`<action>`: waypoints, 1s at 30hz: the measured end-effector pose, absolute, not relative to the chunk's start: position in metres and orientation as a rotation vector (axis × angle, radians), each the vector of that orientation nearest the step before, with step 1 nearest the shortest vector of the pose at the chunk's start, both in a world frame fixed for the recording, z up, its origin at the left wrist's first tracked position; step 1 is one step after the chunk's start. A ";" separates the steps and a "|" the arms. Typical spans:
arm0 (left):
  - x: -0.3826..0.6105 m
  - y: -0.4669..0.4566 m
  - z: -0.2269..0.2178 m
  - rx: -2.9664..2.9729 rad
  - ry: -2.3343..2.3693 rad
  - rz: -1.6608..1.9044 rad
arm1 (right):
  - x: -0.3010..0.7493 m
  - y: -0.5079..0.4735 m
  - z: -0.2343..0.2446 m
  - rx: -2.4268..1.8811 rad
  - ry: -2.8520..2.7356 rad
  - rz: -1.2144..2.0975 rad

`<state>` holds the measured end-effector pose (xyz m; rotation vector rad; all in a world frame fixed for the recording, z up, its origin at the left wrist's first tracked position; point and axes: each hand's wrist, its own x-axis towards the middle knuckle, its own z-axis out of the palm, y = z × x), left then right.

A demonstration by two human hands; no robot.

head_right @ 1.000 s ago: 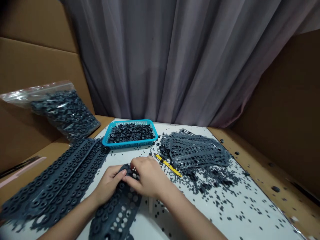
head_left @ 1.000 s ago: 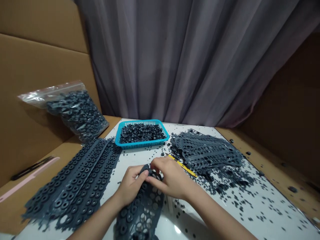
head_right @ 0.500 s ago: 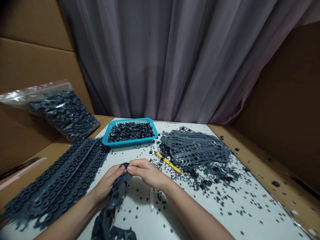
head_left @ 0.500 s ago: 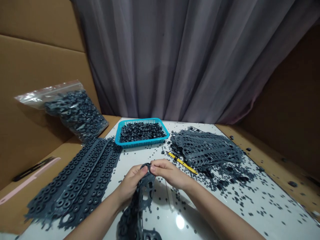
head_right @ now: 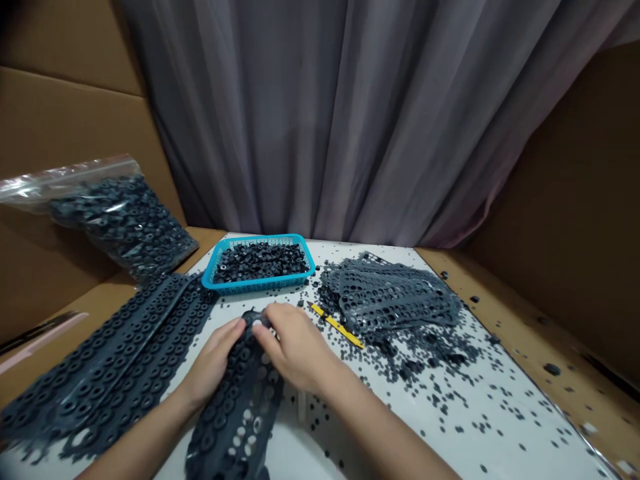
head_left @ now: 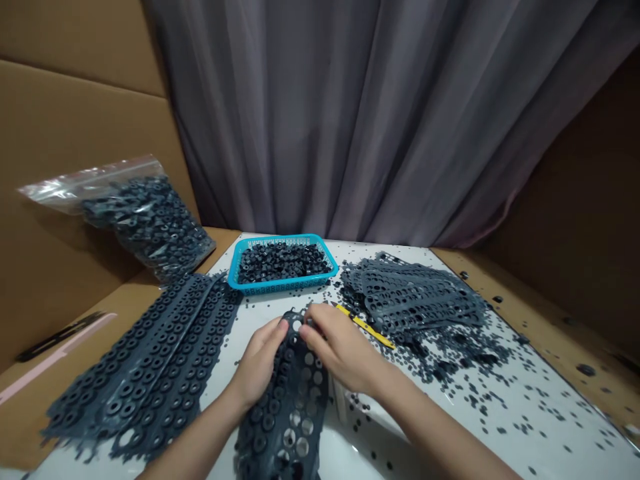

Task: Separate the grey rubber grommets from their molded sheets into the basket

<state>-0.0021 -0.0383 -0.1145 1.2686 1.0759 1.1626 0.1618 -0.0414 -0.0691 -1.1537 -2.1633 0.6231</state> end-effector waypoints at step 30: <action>-0.009 -0.047 -0.117 1.050 0.747 0.865 | 0.161 -0.028 -0.094 -0.645 -1.561 1.742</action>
